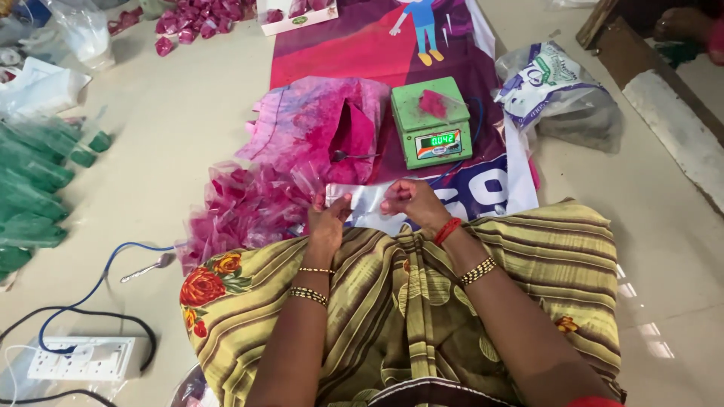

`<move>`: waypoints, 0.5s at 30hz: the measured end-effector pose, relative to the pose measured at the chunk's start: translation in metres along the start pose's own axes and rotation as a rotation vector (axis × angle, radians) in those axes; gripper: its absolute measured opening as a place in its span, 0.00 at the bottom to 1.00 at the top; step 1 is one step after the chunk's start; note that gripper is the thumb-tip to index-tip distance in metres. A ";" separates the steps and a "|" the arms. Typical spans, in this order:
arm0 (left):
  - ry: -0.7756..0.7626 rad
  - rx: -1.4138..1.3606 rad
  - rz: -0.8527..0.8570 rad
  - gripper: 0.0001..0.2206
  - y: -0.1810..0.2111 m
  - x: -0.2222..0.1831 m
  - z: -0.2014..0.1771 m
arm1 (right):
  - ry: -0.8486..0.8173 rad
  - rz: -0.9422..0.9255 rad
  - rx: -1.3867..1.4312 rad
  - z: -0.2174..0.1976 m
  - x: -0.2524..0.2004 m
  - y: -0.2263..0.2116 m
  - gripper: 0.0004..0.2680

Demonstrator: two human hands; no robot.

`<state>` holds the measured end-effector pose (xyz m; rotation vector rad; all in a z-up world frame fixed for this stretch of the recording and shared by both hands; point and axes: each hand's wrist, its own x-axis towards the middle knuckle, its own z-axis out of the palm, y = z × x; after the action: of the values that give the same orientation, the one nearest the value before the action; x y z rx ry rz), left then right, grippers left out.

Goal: The person uses a spoon to weigh pink powder on a digital scale and scoops it into small plastic bags.

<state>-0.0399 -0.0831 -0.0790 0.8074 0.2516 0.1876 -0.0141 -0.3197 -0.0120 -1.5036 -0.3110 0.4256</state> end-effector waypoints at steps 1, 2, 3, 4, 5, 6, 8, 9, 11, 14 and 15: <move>-0.001 0.000 -0.001 0.19 0.002 -0.005 0.006 | 0.001 0.000 -0.001 -0.001 0.000 0.001 0.08; 0.027 0.191 -0.001 0.19 0.004 -0.009 0.011 | 0.032 -0.012 -0.018 -0.001 -0.001 0.001 0.09; 0.055 0.382 -0.001 0.21 0.006 -0.013 0.017 | 0.063 -0.023 -0.036 -0.001 -0.001 0.002 0.09; 0.053 0.383 0.000 0.21 0.011 -0.021 0.025 | 0.065 -0.025 -0.035 0.001 -0.003 -0.003 0.09; 0.050 0.701 0.187 0.24 0.016 -0.028 0.034 | 0.104 -0.078 -0.174 0.003 -0.004 -0.008 0.09; 0.042 1.018 0.378 0.28 0.020 -0.035 0.042 | 0.145 -0.130 -0.312 0.006 -0.006 -0.013 0.10; -0.105 1.181 0.571 0.31 0.035 -0.059 0.071 | 0.179 -0.126 -0.411 0.011 -0.007 -0.014 0.11; -0.256 1.335 0.763 0.33 0.042 -0.072 0.085 | 0.212 -0.120 -0.511 0.013 -0.007 -0.015 0.12; -0.396 1.285 0.726 0.32 0.030 -0.070 0.079 | 0.182 -0.140 -0.495 0.015 -0.012 -0.020 0.12; -0.550 1.187 0.574 0.29 0.018 -0.070 0.076 | 0.168 -0.145 -0.512 0.016 -0.017 -0.024 0.11; -0.567 1.145 0.462 0.27 0.016 -0.070 0.076 | 0.185 -0.131 -0.544 0.016 -0.018 -0.025 0.11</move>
<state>-0.0858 -0.1425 -0.0060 2.0087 -0.4294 0.2351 -0.0354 -0.3144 0.0147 -2.0239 -0.3961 0.0926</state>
